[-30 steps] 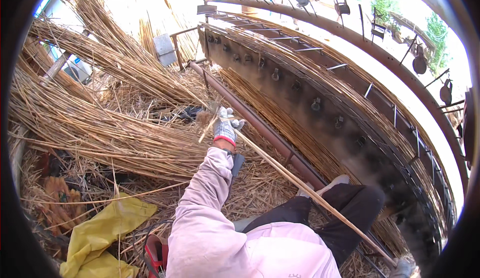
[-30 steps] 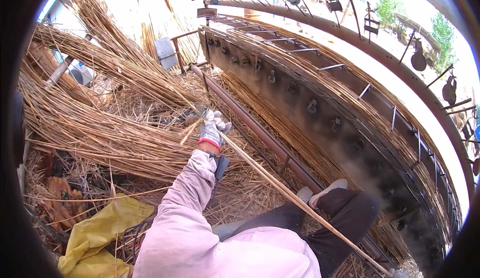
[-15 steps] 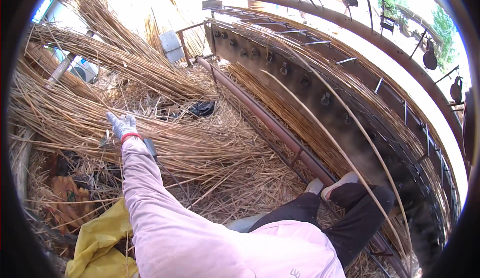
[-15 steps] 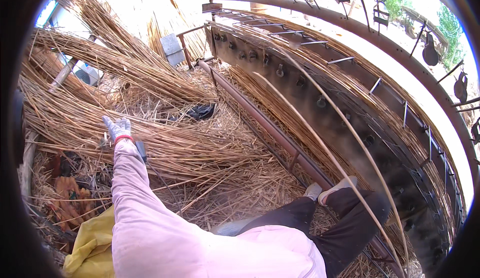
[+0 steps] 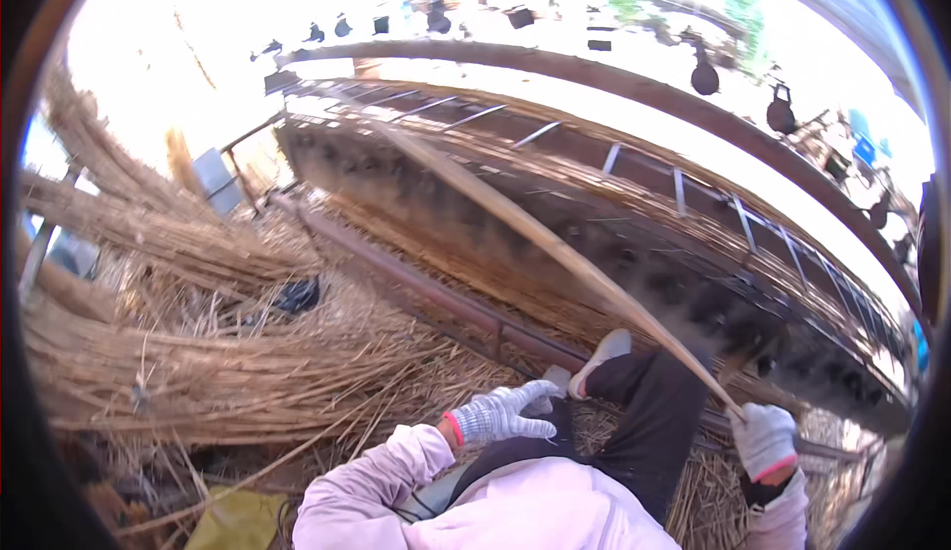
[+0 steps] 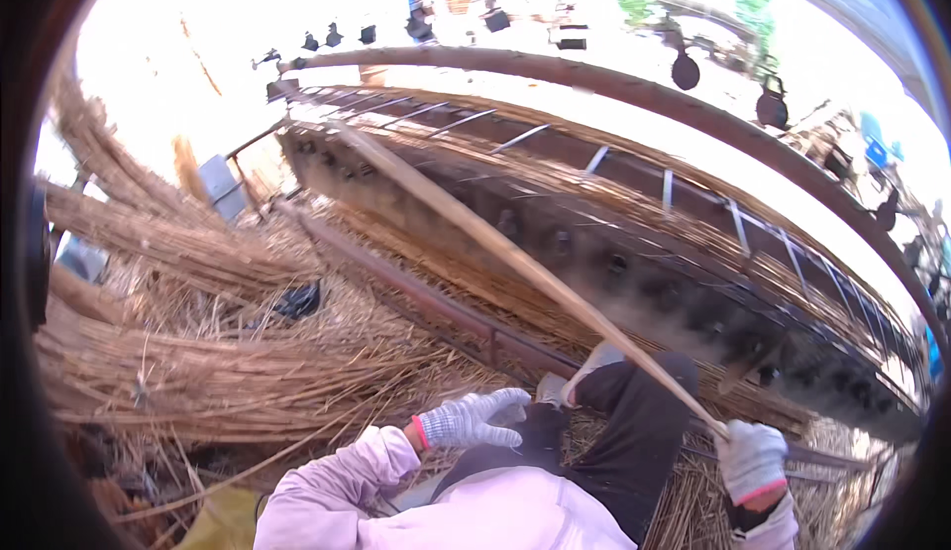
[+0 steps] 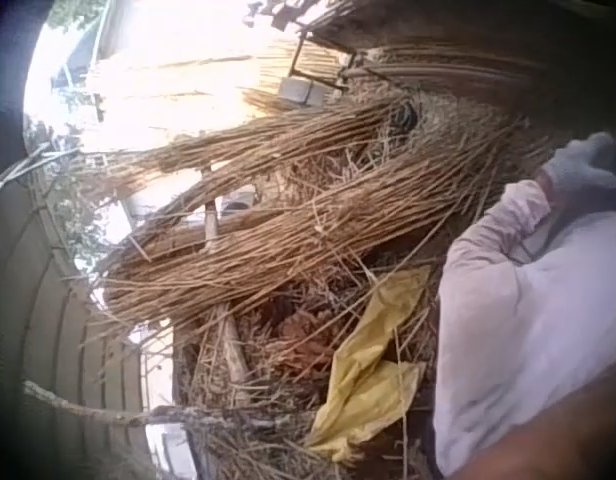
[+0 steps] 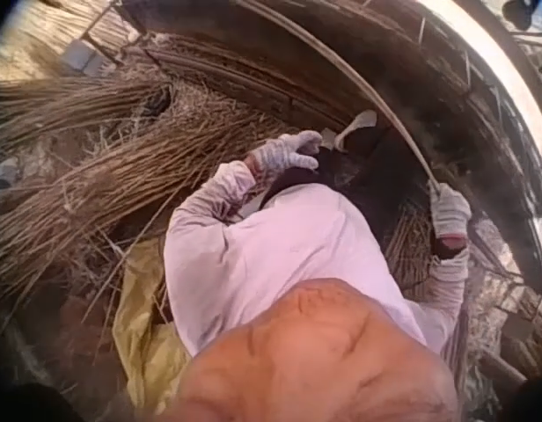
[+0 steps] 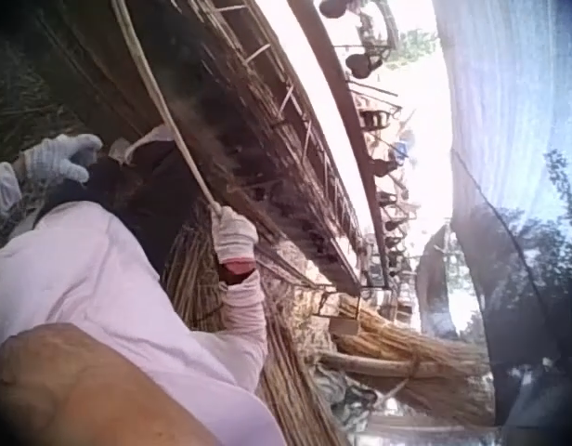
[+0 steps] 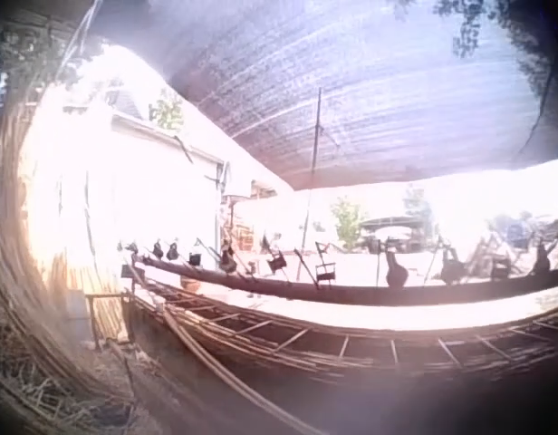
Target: Feeding reeds into a specialized weaving machine to create mats.
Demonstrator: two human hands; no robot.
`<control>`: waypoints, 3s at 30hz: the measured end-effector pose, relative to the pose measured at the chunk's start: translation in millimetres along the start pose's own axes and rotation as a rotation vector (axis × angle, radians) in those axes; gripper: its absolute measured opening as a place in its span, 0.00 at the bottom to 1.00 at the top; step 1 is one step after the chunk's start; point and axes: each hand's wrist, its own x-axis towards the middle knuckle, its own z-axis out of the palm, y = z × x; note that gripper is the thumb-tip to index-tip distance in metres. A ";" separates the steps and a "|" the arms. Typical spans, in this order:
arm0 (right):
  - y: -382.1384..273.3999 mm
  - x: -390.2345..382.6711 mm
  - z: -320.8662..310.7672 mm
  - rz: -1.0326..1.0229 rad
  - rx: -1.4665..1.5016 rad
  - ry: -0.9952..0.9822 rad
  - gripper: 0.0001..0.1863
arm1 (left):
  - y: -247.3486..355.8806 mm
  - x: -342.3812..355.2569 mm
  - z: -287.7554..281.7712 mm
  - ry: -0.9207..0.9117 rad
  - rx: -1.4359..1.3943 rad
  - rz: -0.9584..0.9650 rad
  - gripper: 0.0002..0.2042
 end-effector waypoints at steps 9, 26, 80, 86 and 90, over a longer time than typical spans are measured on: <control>-76.9 28.4 -37.9 -0.244 0.389 -0.194 0.08 | 92.2 72.7 17.6 -0.017 -1.285 0.661 0.23; -1.7 -94.6 59.3 0.038 0.417 -0.342 0.17 | -28.8 -17.5 -51.9 0.797 -1.337 0.118 0.12; 1.1 -132.9 52.9 -0.146 0.396 -0.707 0.10 | 45.1 -22.7 -51.6 1.164 -1.152 0.452 0.19; 2.0 -134.6 49.2 -0.158 0.345 -0.684 0.09 | 13.0 -23.5 -57.1 1.189 -1.058 0.417 0.18; 5.7 -133.0 34.8 -0.147 0.251 -0.595 0.07 | -31.2 -22.5 -77.6 1.152 -1.058 0.442 0.18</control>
